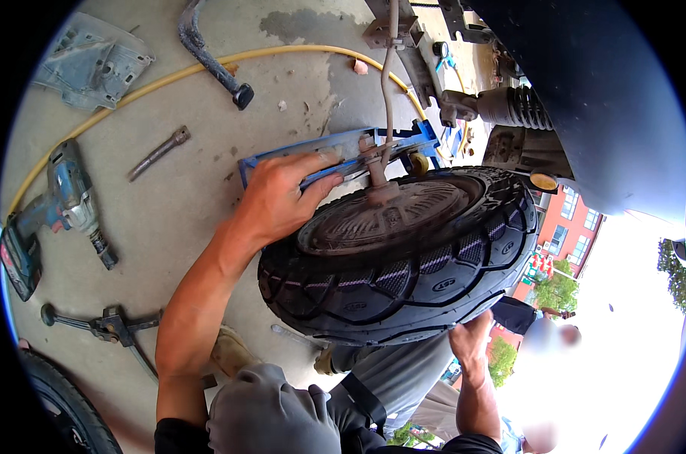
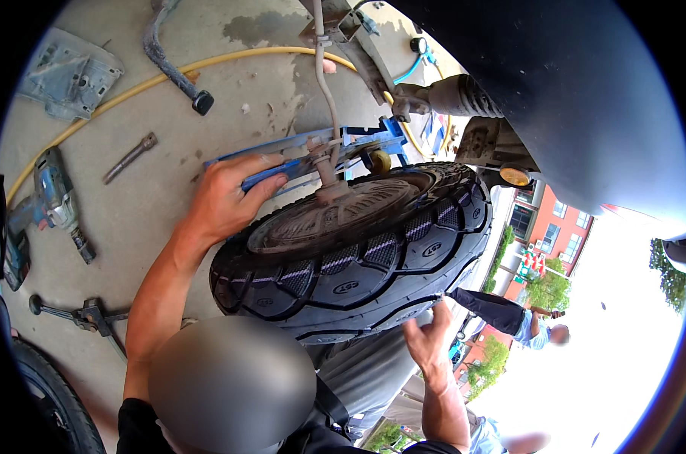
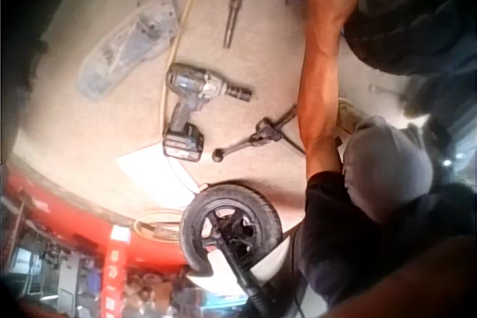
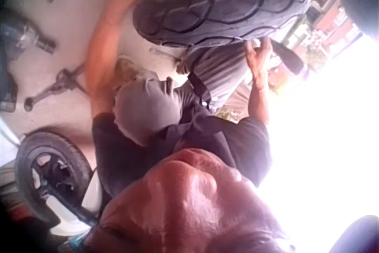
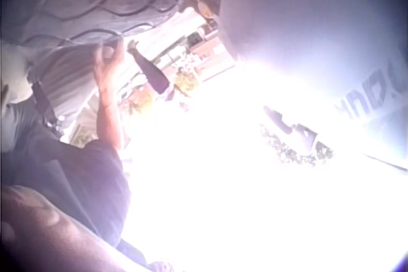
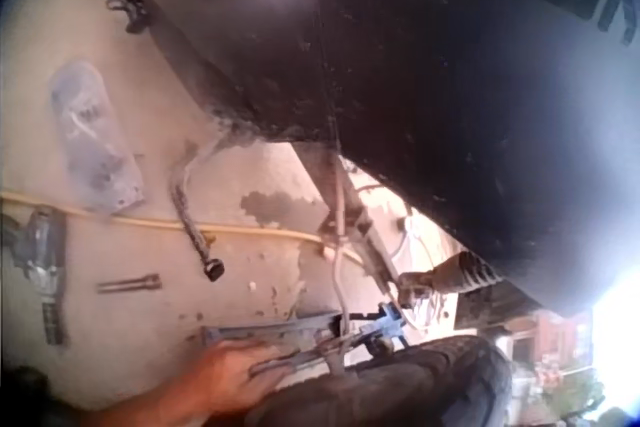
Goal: The person mounts a tire onto a wheel rim using a tire lever and a blue tire mounting clamp. They pry the tire bead over the rim edge, rotate the tire to seat it, and then inflate the tire using an air hose to secure the bead.
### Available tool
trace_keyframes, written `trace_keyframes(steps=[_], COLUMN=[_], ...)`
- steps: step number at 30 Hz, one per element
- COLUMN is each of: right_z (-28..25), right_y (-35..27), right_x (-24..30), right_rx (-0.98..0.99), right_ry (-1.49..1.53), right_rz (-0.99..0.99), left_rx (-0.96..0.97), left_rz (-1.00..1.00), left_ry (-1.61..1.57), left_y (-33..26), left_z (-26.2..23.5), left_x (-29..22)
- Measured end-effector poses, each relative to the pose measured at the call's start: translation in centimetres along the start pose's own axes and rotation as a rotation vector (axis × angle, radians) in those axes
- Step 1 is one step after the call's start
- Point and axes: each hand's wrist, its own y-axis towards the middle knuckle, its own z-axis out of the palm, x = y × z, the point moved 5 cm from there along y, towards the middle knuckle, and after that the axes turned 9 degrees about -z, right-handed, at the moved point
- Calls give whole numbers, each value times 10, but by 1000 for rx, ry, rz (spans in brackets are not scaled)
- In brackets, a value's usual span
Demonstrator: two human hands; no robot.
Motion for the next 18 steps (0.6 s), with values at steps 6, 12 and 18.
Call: trace_keyframes(steps=[6,12,18], right_z=[31,16,4], right_y=[28,32,39], right_x=[68,89,101], right_rx=[389,435,479], right_ry=[-67,-50,-36], right_rz=[-468,-381,-345], left_rx=[-38,-75,-112], left_rz=[-44,-14,3], left_ry=[-38,-29,13], left_y=[-21,-27,-26], left_z=[2,2,1], left_x=[4,0,14])
